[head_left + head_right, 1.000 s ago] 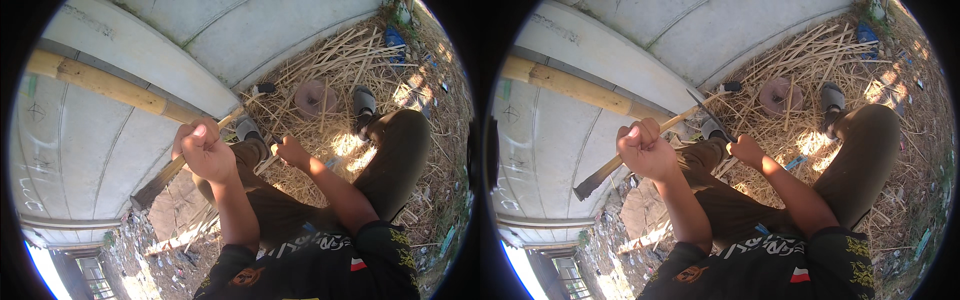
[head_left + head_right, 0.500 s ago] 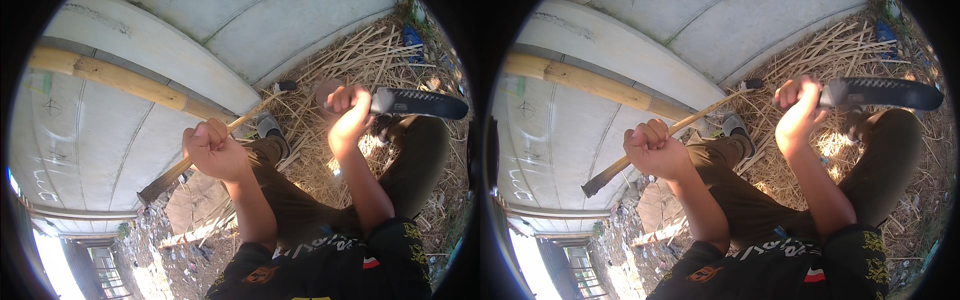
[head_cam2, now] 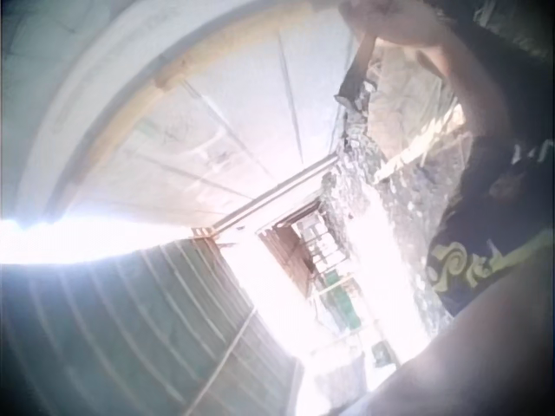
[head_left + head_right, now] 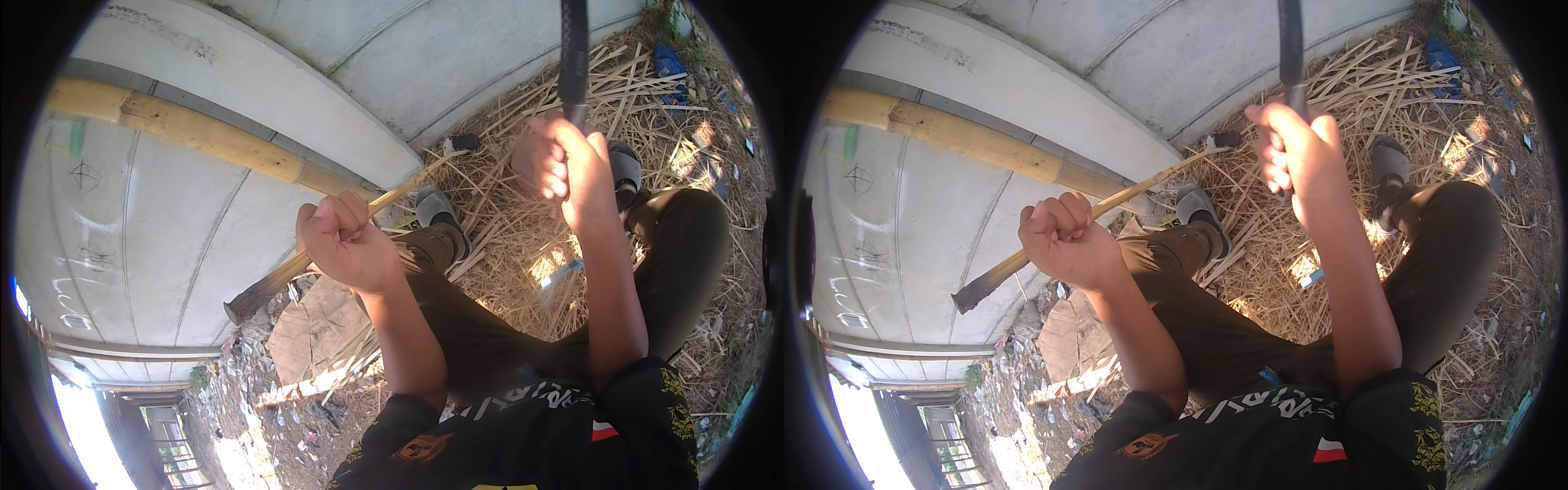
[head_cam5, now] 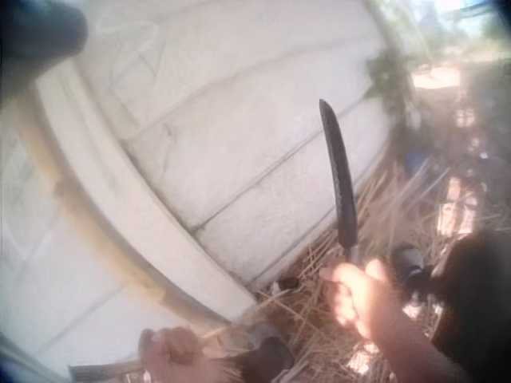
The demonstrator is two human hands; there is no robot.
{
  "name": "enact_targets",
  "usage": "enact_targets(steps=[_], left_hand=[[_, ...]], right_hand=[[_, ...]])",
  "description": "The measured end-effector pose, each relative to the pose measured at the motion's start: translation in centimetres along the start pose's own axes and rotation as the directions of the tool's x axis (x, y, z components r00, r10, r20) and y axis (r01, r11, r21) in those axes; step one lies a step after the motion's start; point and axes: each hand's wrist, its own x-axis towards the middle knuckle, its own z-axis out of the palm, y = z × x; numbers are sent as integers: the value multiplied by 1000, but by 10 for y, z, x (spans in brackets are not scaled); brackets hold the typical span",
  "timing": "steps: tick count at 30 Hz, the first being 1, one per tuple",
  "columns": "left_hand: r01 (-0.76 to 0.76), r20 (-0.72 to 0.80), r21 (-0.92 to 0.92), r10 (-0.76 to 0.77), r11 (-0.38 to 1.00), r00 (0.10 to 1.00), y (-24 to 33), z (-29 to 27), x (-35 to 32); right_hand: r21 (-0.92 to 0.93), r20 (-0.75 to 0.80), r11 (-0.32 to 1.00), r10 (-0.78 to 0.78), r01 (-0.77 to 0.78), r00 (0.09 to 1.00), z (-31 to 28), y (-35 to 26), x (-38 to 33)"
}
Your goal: The person sits on the ground and uses a knife to split a long bamboo pole into thin strips. They hold the bamboo with one hand and use the knife to shave and separate the material, creating a pile of bamboo strips.
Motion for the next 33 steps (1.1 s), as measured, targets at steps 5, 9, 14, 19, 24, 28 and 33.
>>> enact_targets(steps=[5,9,14,19,24,28,33], left_hand=[[40,37,-15,-39,999,999,-4,11,-5],[53,116,-48,-47,997,992,-2,2,1],[16,-30,-11,-16,1000,999,-4,-8,11],[6,-33,13,-5,1000,999,1,-15,7],[91,49,-10,-90,996,995,-1,-5,3],[-39,68,86,33,996,997,0,1,14],[59,-95,-30,-61,998,994,-1,-31,14]], right_hand=[[374,-179,882,-235,287,955,10,114,1],[-115,348,546,804,-830,481,-27,187,-7],[-708,-114,671,195,-218,974,-26,104,32],[99,-129,960,-250,263,960,-6,-15,4],[-64,141,971,238,-231,961,-15,198,-14],[-538,56,699,587,-471,808,-47,212,4],[-394,-86,893,200,-217,976,-4,67,16]])
